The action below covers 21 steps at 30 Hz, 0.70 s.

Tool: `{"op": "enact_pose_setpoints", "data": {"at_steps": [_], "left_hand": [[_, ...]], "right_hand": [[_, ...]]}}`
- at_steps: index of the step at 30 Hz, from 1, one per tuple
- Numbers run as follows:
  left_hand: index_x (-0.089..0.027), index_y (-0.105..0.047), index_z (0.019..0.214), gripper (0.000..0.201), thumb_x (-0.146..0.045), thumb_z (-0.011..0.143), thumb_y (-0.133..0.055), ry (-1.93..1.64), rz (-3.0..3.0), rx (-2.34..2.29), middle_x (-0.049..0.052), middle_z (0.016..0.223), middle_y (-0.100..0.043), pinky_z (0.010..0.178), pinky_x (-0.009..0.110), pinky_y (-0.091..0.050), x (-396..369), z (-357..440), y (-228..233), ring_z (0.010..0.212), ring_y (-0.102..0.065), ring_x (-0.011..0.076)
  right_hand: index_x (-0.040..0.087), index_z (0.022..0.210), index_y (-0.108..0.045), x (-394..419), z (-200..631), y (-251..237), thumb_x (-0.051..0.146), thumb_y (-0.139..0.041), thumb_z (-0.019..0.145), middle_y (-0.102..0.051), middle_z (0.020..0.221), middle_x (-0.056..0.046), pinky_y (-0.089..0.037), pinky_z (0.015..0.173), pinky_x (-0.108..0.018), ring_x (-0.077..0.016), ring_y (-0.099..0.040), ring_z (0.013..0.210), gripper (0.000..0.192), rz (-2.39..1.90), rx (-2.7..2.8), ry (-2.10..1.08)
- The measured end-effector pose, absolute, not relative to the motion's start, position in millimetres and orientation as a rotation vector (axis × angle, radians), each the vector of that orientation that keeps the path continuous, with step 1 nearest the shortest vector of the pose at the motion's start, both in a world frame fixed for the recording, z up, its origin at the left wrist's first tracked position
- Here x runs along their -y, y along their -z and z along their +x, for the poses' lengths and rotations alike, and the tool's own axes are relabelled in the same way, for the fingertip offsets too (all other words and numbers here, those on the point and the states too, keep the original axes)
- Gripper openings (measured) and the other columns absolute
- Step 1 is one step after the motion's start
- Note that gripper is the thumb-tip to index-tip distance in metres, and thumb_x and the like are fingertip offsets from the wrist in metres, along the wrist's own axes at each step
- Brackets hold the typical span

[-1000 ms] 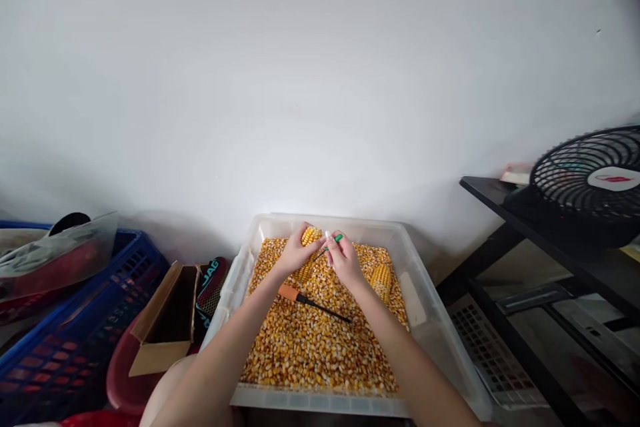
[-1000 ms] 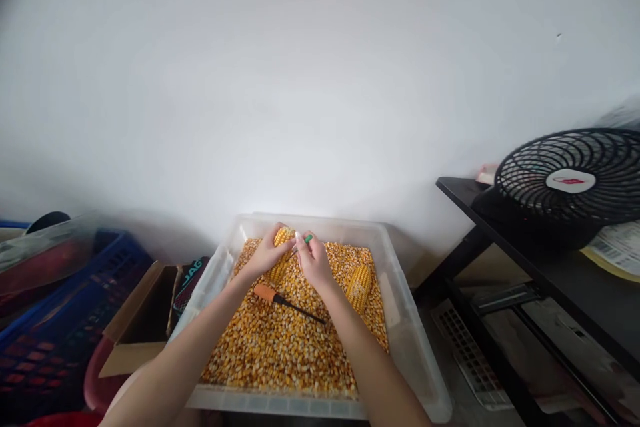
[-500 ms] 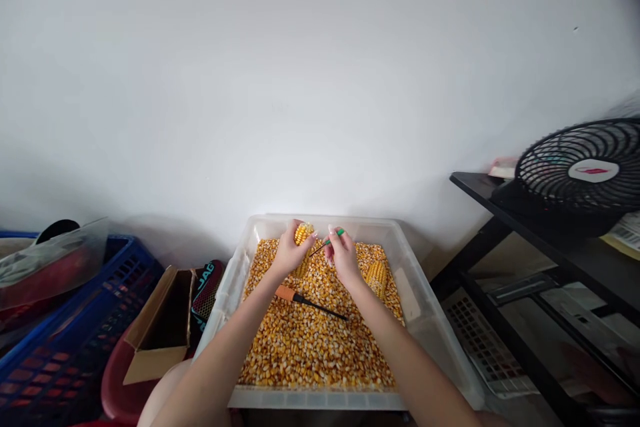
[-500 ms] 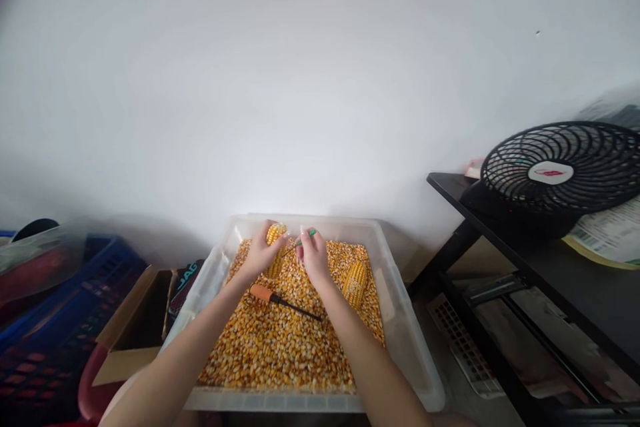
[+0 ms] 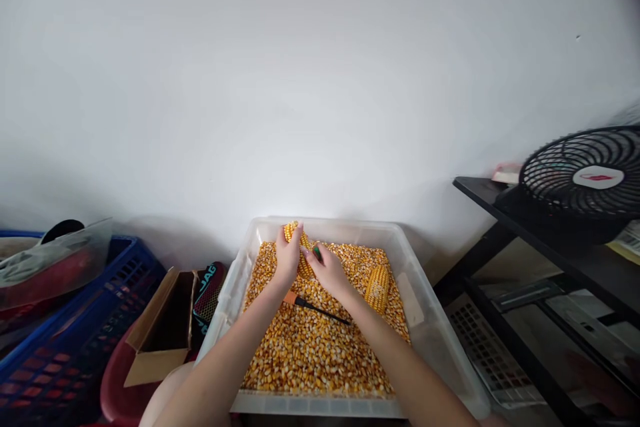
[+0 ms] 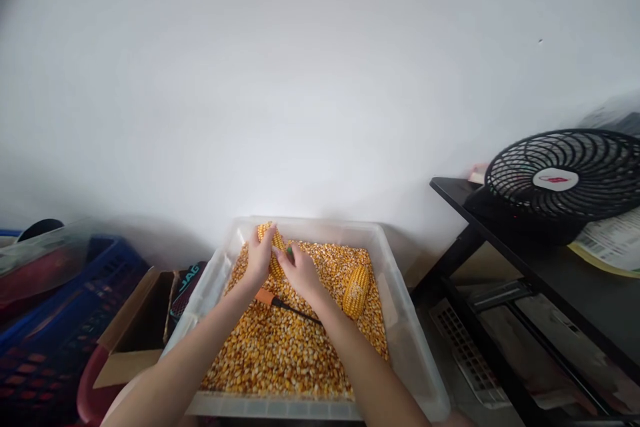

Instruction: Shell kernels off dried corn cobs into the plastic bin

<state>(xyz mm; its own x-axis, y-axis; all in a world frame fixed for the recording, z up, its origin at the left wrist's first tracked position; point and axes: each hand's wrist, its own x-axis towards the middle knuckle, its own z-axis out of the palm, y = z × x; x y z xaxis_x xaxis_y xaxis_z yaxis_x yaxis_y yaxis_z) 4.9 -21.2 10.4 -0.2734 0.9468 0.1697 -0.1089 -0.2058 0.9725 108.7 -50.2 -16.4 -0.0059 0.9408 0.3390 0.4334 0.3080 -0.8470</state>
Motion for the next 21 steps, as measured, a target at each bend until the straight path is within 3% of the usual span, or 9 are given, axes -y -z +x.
{"op": "enact_pose_setpoints", "data": {"at_steps": [4, 7, 14, 19, 21], "left_hand": [[-0.020, -0.050, 0.079, 0.030, -0.047, 0.074, -0.060, -1.555, 1.107, -1.183, -0.001, 0.074, -0.051, 0.067, 0.024, -0.041, 20.8, 6.7, -9.0, 0.071, -0.049, 0.0145], [-0.020, -0.051, 0.080, 0.030, -0.048, 0.072, -0.062, -1.545, 1.079, -1.161, -0.001, 0.073, -0.053, 0.067, 0.024, -0.042, 20.0, 6.2, -10.0, 0.071, -0.052, 0.0146], [-0.019, -0.053, 0.082, 0.034, -0.049, 0.071, -0.062, -1.382, 0.815, -0.871, -0.001, 0.066, -0.059, 0.058, 0.025, -0.045, 14.0, -1.6, -14.2, 0.058, -0.059, 0.0137], [-0.016, -0.057, 0.082, 0.033, -0.046, 0.070, -0.062, -1.293, 0.734, -0.762, 0.001, 0.068, -0.063, 0.058, 0.026, -0.047, 6.2, -9.8, -8.7, 0.058, -0.061, 0.0140], [-0.016, -0.059, 0.081, 0.032, -0.045, 0.070, -0.062, -1.263, 0.734, -0.721, 0.002, 0.069, -0.064, 0.059, 0.026, -0.048, 5.1, -12.6, -8.0, 0.060, -0.062, 0.0143]], "right_hand": [[0.022, 0.074, -0.053, 46.3, 114.4, 21.3, 0.044, -0.036, 0.091, -0.053, 0.060, 0.002, -0.034, 0.054, -0.026, -0.0148, -0.049, 0.054, 0.032, -1.184, 1.672, -0.682], [0.022, 0.076, -0.055, 44.4, 115.1, 21.6, 0.043, -0.037, 0.090, -0.056, 0.064, 0.001, -0.037, 0.057, -0.026, -0.0155, -0.051, 0.058, 0.031, -1.133, 1.654, -0.684], [0.020, 0.067, -0.048, 43.5, 117.6, 8.6, 0.050, -0.045, 0.086, -0.047, 0.060, 0.003, -0.036, 0.057, -0.024, -0.0130, -0.045, 0.058, 0.036, -1.149, 1.363, -0.817], [0.021, 0.071, -0.053, 43.5, 132.6, -3.6, 0.055, -0.042, 0.085, -0.044, 0.055, 0.003, -0.036, 0.053, -0.025, -0.0139, -0.044, 0.055, 0.039, -1.200, 1.274, -0.775], [0.020, 0.074, -0.057, 44.8, 136.0, -9.3, 0.055, -0.040, 0.086, -0.049, 0.061, 0.001, -0.040, 0.058, -0.026, -0.0148, -0.048, 0.060, 0.040, -1.156, 1.269, -0.736]]}}
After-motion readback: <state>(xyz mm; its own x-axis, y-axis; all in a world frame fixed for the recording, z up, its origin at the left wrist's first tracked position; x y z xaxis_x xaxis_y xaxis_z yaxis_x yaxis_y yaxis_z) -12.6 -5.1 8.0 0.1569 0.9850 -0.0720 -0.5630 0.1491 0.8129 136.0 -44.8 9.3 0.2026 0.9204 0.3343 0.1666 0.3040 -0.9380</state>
